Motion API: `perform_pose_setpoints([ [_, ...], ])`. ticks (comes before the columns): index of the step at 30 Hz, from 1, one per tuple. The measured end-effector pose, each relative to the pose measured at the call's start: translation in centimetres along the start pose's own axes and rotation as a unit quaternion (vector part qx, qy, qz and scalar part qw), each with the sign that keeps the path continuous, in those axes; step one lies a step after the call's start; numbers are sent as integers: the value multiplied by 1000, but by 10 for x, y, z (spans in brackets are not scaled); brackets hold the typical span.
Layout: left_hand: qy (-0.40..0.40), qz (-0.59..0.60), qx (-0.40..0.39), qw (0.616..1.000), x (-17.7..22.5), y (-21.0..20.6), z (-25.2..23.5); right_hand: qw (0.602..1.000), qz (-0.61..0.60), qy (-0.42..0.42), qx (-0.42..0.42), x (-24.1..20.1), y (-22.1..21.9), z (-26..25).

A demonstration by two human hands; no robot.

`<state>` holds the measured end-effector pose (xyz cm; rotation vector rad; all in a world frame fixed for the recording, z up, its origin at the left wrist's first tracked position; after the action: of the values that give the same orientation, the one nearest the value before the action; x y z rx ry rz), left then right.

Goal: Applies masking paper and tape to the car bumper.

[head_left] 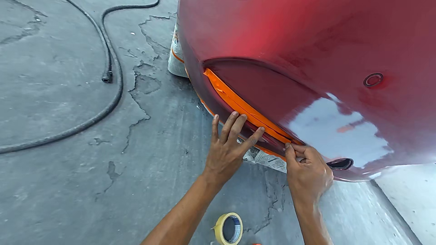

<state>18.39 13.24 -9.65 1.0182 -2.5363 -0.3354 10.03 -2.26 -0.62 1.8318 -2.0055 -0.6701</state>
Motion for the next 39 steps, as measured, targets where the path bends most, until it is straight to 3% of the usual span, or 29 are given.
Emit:
perform_pose_setpoints([
  [10, -34, 12, -20, 999, 4, -1, -3, 998, 50, -14, -27, -6, 3, -1],
  [21, -38, -8, -19, 999, 1, -3, 2, 988, -149, 31, 40, 13, 1, 22],
  [30, -29, -1, -18, 999, 3, 0, -2, 994, -13, 78, 75, 3, -5, 2],
  [35, -27, 26, -18, 999, 4, 5, -9, 996, 42, 56, 46, -7, -5, -4],
  [39, 9, 60, 34, 998, 8, 13, -25, 996, 74, 44, 21, -11, -4, -6],
])
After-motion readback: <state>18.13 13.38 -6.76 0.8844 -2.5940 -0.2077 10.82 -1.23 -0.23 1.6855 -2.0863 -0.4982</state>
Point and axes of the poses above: each hand's wrist, its own z-axis away from the middle knuckle, its own y-axis out of the back of the hand, x = y × z, the point moved 3 cm from there along -z, towards the middle knuckle, and after that the axes turned 8 degrees about -z, right-handed, at the moved point
